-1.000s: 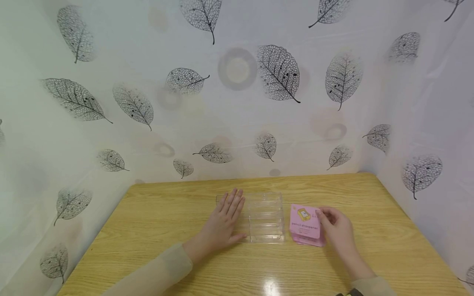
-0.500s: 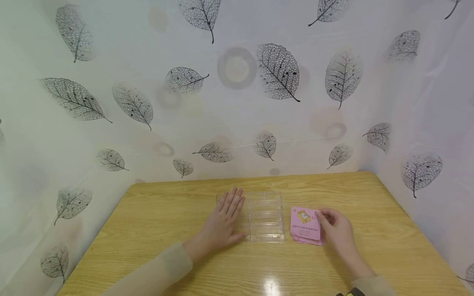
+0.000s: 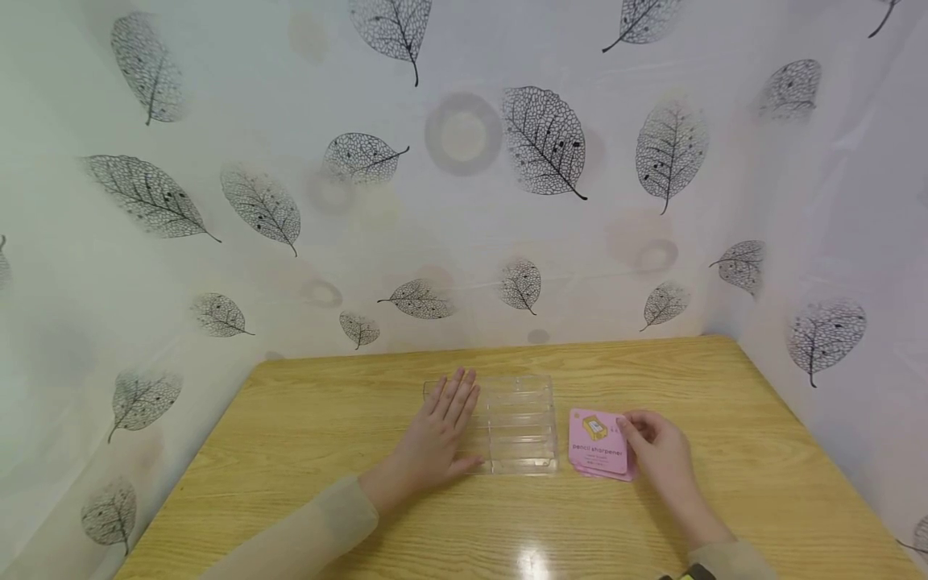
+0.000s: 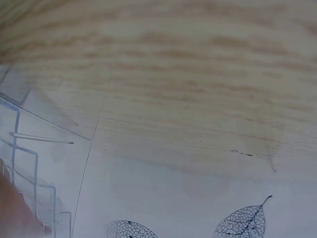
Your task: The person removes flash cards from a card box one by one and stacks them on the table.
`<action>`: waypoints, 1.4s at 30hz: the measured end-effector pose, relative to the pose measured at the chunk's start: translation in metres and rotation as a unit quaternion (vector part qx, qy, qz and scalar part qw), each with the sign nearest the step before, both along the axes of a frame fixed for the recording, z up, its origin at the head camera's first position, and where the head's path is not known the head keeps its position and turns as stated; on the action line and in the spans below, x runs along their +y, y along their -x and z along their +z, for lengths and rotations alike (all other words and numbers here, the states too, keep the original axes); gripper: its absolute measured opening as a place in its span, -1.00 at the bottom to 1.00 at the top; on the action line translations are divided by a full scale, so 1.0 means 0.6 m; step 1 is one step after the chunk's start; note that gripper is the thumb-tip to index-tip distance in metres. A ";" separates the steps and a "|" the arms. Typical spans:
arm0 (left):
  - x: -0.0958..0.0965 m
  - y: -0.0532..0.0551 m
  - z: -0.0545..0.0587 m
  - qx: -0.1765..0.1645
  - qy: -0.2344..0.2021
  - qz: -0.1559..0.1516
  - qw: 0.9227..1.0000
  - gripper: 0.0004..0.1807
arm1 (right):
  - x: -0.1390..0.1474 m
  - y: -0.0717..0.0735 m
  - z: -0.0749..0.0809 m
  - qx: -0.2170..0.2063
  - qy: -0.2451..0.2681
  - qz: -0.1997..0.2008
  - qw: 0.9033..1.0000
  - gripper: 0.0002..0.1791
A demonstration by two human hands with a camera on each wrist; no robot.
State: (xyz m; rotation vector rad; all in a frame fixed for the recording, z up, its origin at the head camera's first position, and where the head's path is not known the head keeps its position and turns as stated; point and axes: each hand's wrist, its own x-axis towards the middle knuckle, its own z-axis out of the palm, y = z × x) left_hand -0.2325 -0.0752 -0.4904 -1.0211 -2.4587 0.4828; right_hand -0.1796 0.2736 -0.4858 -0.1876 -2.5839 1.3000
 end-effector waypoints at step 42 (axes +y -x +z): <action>0.000 0.000 0.002 0.013 0.010 0.001 1.000 0.14 | 0.015 0.011 -0.003 -0.019 -0.045 -0.012 0.999 -0.68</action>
